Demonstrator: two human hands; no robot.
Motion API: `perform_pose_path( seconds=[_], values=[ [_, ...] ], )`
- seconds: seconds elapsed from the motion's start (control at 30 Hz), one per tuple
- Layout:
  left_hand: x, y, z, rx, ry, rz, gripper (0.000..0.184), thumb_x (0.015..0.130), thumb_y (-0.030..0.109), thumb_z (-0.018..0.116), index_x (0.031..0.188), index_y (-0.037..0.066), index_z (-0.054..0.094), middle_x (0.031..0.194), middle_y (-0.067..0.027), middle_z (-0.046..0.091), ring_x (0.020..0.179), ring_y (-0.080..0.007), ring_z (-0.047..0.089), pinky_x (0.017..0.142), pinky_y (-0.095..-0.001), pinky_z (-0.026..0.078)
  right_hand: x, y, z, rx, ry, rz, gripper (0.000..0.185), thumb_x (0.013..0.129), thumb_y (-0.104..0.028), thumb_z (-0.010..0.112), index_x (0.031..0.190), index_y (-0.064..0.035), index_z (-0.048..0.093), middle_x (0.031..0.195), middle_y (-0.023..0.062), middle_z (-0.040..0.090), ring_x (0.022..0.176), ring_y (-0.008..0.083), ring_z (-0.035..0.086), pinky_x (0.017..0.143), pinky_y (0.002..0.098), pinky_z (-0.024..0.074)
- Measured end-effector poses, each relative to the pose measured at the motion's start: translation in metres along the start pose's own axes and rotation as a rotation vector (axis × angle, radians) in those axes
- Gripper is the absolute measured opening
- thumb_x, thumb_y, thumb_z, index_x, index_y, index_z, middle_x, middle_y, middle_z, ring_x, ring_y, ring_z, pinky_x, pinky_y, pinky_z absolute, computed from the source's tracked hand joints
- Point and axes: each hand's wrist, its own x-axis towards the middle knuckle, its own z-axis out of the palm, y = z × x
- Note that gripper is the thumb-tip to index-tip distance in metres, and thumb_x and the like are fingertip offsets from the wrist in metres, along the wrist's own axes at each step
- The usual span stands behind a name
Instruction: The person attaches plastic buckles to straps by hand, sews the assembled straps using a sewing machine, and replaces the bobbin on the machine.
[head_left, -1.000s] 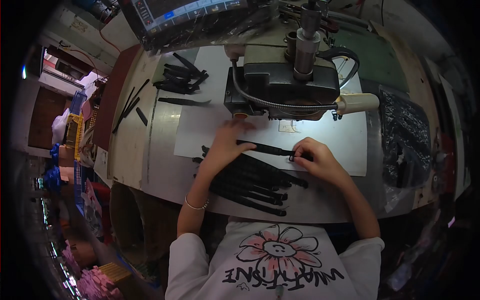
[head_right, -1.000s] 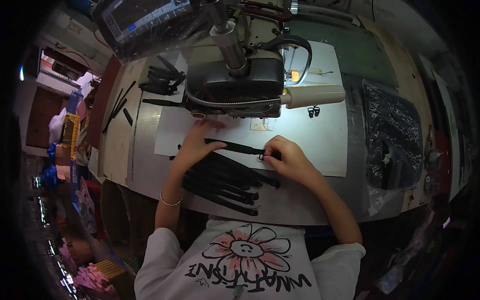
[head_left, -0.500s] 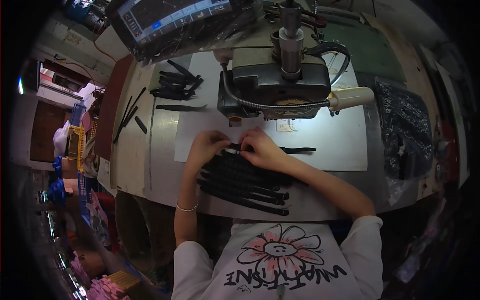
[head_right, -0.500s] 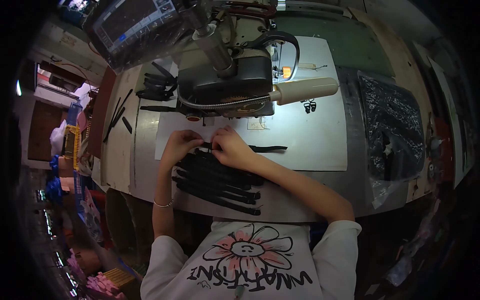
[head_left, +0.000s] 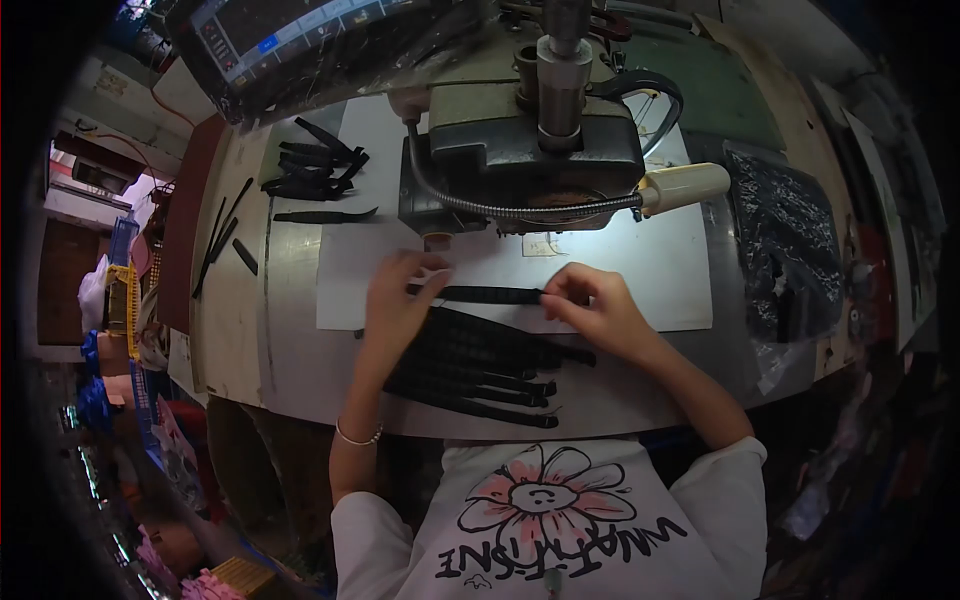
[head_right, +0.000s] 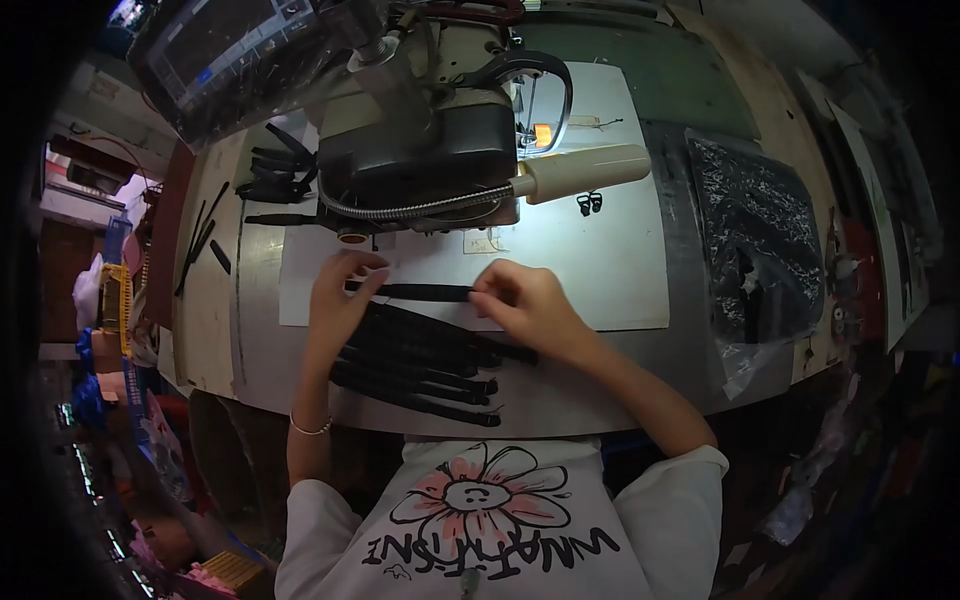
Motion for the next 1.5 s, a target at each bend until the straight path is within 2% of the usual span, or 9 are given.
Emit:
perform_pose_path(
  seconds=[0.13,0.23,0.3,0.37,0.4,0.5,0.7,1.0,1.5],
  values=[
    [0.006,0.039,0.065,-0.018,-0.205,0.349,0.022,0.075,0.019,0.067,0.093,0.008,0.060,0.085,-0.0050,0.057,0.083,-0.0224,0.052,0.076,-0.0321,0.039,-0.021,0.016,-0.028,0.199,0.142,0.266,0.008,0.082,-0.007,0.060,0.082,0.0001,0.057,0.069,0.0043,0.062,0.058,0.0057,0.057,0.049,0.0171,0.0433],
    [0.009,0.047,0.088,0.166,-0.305,0.351,0.024,0.074,0.019,0.068,0.093,0.009,0.059,0.087,-0.0034,0.057,0.085,-0.0232,0.050,0.079,-0.0329,0.036,-0.029,0.018,-0.041,0.272,0.181,0.332,0.008,0.082,-0.007,0.060,0.081,0.0004,0.057,0.067,0.0040,0.062,0.058,0.0056,0.057,0.050,0.0166,0.0439],
    [0.015,0.043,0.089,0.012,-0.289,0.351,0.018,0.074,0.015,0.068,0.085,0.004,0.059,0.078,-0.0047,0.060,0.074,-0.0186,0.055,0.069,-0.0285,0.041,-0.030,0.018,-0.042,0.316,0.190,0.348,0.008,0.082,-0.007,0.060,0.079,0.0004,0.057,0.066,0.0033,0.061,0.057,0.0056,0.057,0.050,0.0165,0.0435],
    [0.021,0.036,0.090,-0.249,-0.384,0.195,0.015,0.074,0.012,0.067,0.082,0.002,0.060,0.072,-0.0059,0.061,0.066,-0.0156,0.057,0.061,-0.0255,0.042,-0.030,0.020,-0.038,0.209,0.253,0.297,0.009,0.080,-0.007,0.061,0.078,0.0003,0.057,0.065,0.0031,0.061,0.056,0.0059,0.056,0.049,0.0176,0.0433],
    [0.022,0.034,0.091,-0.303,-0.336,0.248,0.013,0.074,0.010,0.067,0.078,-0.001,0.061,0.065,-0.0082,0.062,0.057,-0.0125,0.057,0.052,-0.0222,0.041,-0.028,0.021,-0.034,0.155,0.279,0.271,0.009,0.079,-0.007,0.061,0.078,0.0002,0.057,0.064,0.0031,0.060,0.056,0.0060,0.056,0.049,0.0181,0.0432],
    [0.019,0.034,0.088,-0.278,-0.326,0.121,0.014,0.074,0.014,0.068,0.079,0.001,0.065,0.068,-0.0067,0.063,0.061,-0.0137,0.058,0.059,-0.0237,0.042,-0.023,0.023,-0.023,-0.204,0.391,0.102,0.010,0.076,-0.006,0.063,0.075,0.0005,0.056,0.061,0.0040,0.059,0.054,0.0070,0.055,0.049,0.0206,0.0433],
    [0.016,0.031,0.091,-0.138,-0.116,0.206,0.015,0.074,0.020,0.070,0.076,0.006,0.067,0.072,-0.0029,0.066,0.066,-0.0158,0.057,0.074,-0.0279,0.040,-0.014,0.008,-0.004,-0.459,0.499,-0.087,0.013,0.073,-0.006,0.064,0.071,0.0001,0.053,0.059,0.0076,0.056,0.051,0.0143,0.056,0.050,0.0257,0.0448],
    [0.013,0.039,0.086,-0.200,-0.108,0.174,0.011,0.073,0.021,0.070,0.076,0.010,0.068,0.076,-0.0001,0.067,0.068,-0.0129,0.057,0.087,-0.0330,0.031,-0.008,0.018,0.009,-0.545,0.538,-0.227,0.013,0.071,-0.004,0.063,0.069,-0.0012,0.051,0.061,0.0105,0.054,0.053,0.0234,0.054,0.049,0.0321,0.0435],
    [0.010,0.039,0.093,-0.126,0.041,0.211,0.010,0.072,0.023,0.069,0.072,0.013,0.067,0.070,0.0018,0.065,0.062,-0.0143,0.055,0.081,-0.0318,0.033,-0.005,0.025,0.011,-0.596,0.500,-0.357,0.013,0.070,-0.002,0.065,0.073,-0.0013,0.052,0.064,0.0103,0.053,0.057,0.0256,0.054,0.052,0.0338,0.0439]
  ],
)
